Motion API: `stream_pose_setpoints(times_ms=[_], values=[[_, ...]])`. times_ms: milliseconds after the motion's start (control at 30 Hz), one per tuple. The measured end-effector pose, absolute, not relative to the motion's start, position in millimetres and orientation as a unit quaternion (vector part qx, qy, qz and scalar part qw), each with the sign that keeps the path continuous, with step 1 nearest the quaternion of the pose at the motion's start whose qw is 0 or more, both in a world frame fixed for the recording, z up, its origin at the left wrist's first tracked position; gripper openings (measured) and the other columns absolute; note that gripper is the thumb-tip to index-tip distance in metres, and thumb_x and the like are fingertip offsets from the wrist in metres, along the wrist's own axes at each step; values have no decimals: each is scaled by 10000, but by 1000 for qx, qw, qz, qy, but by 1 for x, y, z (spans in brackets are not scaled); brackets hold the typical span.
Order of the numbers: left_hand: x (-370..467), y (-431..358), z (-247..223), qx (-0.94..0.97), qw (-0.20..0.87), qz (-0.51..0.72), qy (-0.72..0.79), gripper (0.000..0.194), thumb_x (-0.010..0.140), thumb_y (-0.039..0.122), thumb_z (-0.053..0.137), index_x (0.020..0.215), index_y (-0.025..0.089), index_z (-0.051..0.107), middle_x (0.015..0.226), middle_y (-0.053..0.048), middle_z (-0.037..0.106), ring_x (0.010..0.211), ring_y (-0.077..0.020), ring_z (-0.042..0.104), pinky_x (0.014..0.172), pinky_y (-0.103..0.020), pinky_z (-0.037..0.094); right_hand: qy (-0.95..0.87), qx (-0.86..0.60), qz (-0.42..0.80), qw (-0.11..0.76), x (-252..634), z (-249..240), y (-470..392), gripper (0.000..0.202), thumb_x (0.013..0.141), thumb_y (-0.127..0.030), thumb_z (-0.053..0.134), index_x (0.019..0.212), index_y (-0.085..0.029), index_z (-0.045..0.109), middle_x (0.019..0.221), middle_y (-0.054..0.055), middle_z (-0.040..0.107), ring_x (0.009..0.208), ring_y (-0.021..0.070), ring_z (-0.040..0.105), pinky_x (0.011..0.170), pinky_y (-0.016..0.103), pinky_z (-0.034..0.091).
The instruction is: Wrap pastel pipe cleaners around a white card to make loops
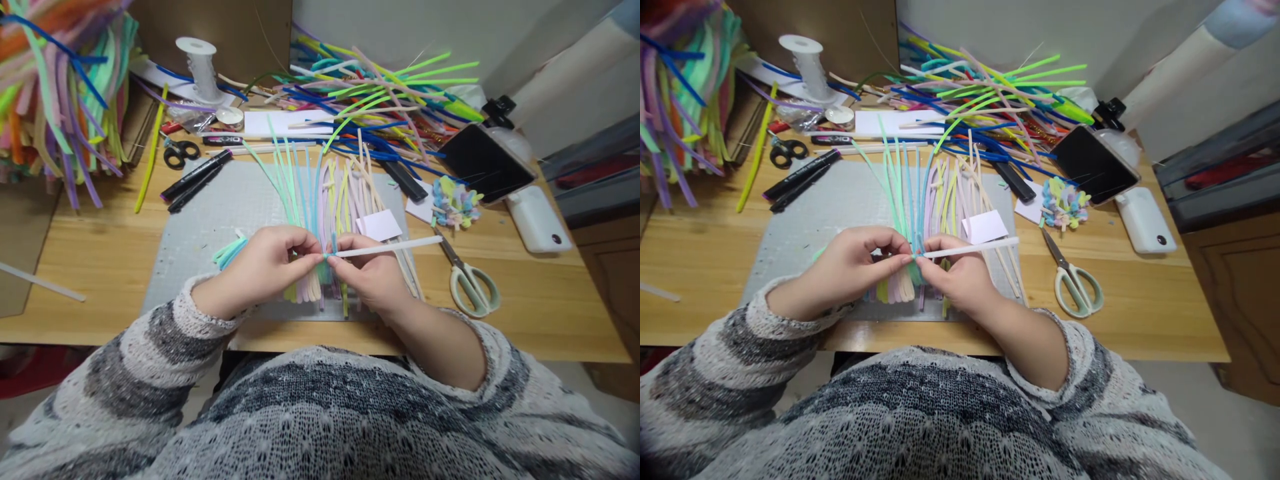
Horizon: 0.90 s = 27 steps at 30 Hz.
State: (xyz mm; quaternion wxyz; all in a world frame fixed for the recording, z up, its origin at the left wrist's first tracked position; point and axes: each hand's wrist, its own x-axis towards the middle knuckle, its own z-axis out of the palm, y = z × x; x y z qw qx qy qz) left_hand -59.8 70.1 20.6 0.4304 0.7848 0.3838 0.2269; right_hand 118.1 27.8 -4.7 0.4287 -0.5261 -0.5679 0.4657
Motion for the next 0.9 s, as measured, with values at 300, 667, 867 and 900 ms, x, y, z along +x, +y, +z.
stream_pose_setpoints(times_ms=[300,667,867,900], values=[[-60,70,18,778,429,223,401,109,810,225,578,762,144,633,687,3,625,623,-93,531,595,-220,410,-596,-531,428,424,118,-6,28,82,752,-254,636,736,-198,578,697,-15,563,681,127,517,657,300,423],[-60,69,17,754,453,242,409,109,780,227,578,748,141,638,675,4,624,622,-96,539,590,-221,421,-541,-504,474,478,116,-10,29,85,745,-259,648,772,-197,596,697,-20,578,628,107,508,592,274,417],[-61,70,18,753,451,234,419,102,776,219,571,750,140,630,667,6,611,611,-95,523,574,-216,408,-555,-506,473,460,118,-11,29,83,755,-263,647,783,-198,603,711,-15,596,650,114,533,610,278,433],[-61,71,18,754,448,234,419,100,774,218,571,743,140,625,662,6,605,612,-96,521,572,-216,406,-559,-503,472,460,119,-11,29,84,758,-266,647,784,-198,604,713,-14,599,657,116,538,617,280,438]])
